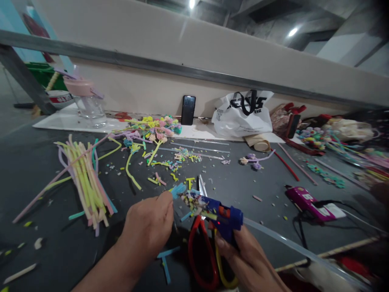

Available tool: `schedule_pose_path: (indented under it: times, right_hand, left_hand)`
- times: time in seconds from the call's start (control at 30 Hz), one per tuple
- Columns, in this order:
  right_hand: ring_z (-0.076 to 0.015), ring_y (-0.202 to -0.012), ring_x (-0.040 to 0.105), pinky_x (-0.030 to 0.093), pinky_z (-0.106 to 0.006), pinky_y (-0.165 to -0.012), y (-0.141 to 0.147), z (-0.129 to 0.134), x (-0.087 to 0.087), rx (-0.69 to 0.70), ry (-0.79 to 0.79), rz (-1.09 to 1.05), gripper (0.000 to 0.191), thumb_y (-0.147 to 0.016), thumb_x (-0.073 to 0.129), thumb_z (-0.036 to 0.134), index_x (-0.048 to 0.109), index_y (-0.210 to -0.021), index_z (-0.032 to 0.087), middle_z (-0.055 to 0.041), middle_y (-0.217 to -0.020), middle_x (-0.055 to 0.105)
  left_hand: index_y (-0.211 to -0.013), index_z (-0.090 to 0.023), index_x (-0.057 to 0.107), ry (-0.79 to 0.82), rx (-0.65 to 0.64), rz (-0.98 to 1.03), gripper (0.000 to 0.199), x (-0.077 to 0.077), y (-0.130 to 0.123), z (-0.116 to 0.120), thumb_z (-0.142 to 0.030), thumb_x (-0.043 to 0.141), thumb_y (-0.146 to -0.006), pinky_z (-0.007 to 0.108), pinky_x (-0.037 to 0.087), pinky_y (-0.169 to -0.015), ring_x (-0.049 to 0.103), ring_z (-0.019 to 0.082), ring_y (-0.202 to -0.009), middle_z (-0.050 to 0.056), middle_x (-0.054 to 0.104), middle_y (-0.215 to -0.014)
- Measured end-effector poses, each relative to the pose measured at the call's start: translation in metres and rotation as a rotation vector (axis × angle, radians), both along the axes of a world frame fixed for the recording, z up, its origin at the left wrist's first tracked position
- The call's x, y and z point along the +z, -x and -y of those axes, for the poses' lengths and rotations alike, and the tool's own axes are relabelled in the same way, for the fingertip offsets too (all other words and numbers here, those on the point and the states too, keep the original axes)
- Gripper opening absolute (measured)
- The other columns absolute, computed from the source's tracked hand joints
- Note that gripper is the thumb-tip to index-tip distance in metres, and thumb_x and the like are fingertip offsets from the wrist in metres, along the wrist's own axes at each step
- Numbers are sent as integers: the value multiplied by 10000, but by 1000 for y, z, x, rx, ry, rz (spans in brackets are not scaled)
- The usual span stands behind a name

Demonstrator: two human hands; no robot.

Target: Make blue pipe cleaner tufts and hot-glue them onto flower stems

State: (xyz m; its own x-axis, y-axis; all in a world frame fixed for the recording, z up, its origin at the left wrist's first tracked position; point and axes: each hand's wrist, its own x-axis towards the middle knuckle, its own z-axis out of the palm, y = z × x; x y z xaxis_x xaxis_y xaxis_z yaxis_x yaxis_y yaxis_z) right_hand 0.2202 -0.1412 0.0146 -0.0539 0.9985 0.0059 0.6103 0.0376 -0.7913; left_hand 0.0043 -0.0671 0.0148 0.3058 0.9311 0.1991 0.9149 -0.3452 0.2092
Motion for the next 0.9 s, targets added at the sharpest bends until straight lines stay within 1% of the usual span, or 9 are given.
schedule_pose_path:
  times: [0.07, 0.23, 0.33, 0.43, 0.5, 0.57, 0.73, 0.8, 0.9]
  right_hand:
    - [-251, -970, 587, 494, -367, -836, 0, -2, 0, -10, -1, 23, 345, -854, 482, 324, 540, -1189, 263, -69, -1109, 623]
    - [-266, -1004, 579, 470, -391, -877, 0, -4, -5, -20, -39, 67, 375, -852, 478, 364, 529, -1194, 218, -98, -1111, 622]
    - [-274, -999, 585, 462, -398, -887, -1, -3, -5, -54, -81, 79, 371, -843, 492, 376, 547, -1173, 217, -98, -1086, 634]
    - [-274, -996, 586, 484, -384, -860, -3, 2, -4, -106, -61, 48, 375, -836, 508, 376, 551, -1182, 239, -83, -1084, 640]
    - [-276, -978, 596, 507, -365, -828, -4, 5, -4, -131, -48, 4, 350, -823, 525, 384, 585, -1146, 262, -67, -1056, 657]
    - [-280, -963, 605, 521, -356, -805, -5, 8, -4, -144, -40, -28, 341, -808, 544, 390, 604, -1126, 283, -57, -1045, 666]
    - [-285, -955, 610, 526, -379, -796, -2, 9, -4, -130, -11, -62, 346, -799, 555, 392, 602, -1130, 301, -56, -1079, 655]
    - [-274, -962, 607, 524, -377, -803, 0, 9, -4, -107, 21, -70, 341, -818, 532, 385, 591, -1141, 293, -55, -1086, 649]
    - [-250, -1011, 584, 505, -367, -840, 3, 9, -2, -64, 59, -69, 346, -859, 479, 358, 549, -1188, 277, -54, -1098, 634]
  left_hand:
    - [-679, -223, 512, 2, -1, -3, 245, -1, 0, 0, -233, 348, -860, 298, 263, -512, 565, 164, -542, -17, 570, -562]
    - [-679, -224, 504, 16, -8, 8, 261, -4, -1, -2, -230, 326, -869, 295, 252, -516, 568, 169, -555, -11, 570, -566]
    - [-686, -222, 502, 34, -12, 41, 248, -4, 0, -2, -240, 332, -866, 288, 251, -519, 556, 163, -547, -15, 557, -560]
    - [-671, -213, 495, 76, 11, 92, 241, -1, 1, -3, -243, 341, -854, 274, 252, -516, 525, 150, -529, -20, 523, -545]
    - [-646, -208, 487, 131, 34, 175, 243, 3, 1, -4, -245, 348, -842, 257, 260, -512, 496, 137, -514, -31, 484, -525]
    - [-613, -203, 483, 219, 59, 314, 240, 6, 0, -6, -257, 370, -818, 237, 272, -505, 467, 124, -506, -42, 443, -506]
    - [-572, -195, 487, 540, 158, 711, 211, 11, -2, -10, -323, 463, -739, 208, 279, -443, 411, 104, -438, -64, 409, -441]
    - [-575, -195, 488, 610, 180, 795, 196, 10, -3, -11, -329, 485, -718, 199, 274, -418, 387, 94, -394, -73, 411, -407]
    - [-582, -194, 497, 630, 199, 840, 176, 9, -3, -11, -319, 502, -705, 190, 270, -400, 374, 85, -369, -78, 418, -391]
